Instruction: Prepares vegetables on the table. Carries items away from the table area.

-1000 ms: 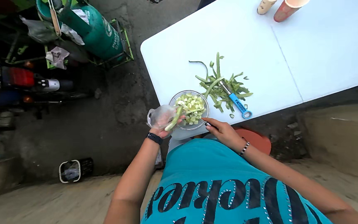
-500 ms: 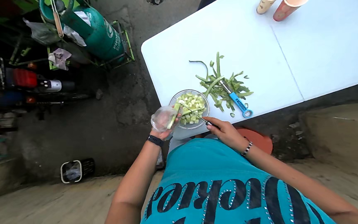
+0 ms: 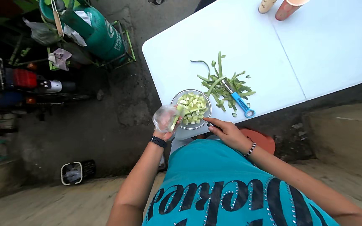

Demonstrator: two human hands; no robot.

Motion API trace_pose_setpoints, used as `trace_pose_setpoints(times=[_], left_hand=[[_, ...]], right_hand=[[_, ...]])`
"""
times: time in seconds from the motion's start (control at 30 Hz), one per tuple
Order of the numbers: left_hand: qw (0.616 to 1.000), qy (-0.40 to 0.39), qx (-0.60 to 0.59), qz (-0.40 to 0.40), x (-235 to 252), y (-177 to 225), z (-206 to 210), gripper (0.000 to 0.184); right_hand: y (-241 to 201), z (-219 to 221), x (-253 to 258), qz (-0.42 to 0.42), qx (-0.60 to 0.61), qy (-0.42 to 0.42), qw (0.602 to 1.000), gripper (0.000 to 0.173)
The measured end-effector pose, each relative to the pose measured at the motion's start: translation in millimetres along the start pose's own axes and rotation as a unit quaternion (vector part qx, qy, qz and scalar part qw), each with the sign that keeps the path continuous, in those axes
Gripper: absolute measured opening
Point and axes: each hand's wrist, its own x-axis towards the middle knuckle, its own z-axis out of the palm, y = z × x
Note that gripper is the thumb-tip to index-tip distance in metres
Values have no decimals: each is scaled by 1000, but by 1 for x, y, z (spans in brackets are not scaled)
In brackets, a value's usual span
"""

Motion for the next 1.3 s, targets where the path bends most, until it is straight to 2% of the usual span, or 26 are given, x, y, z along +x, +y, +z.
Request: trace_pose_setpoints(times=[0.17, 0.37, 0.8, 1.0, 1.3], left_hand=[[1000, 21, 18, 7, -1, 0, 4, 24], [1000, 6, 0, 1, 0, -1, -1, 25], [998, 4, -35, -53, 4, -9, -4, 25], [999, 18, -2, -38, 5, -3, -1, 26], [999, 12, -25, -38, 6, -3, 1, 27]], right_hand=[[1, 0, -1, 4, -7, -10, 1000, 43], [4, 3, -2, 9, -9, -14, 1000, 43], [11, 14, 9, 48, -8, -41, 998, 41], [4, 8, 1, 31, 18, -29, 999, 43], [-1, 6, -4, 12, -1, -25, 1000, 43]])
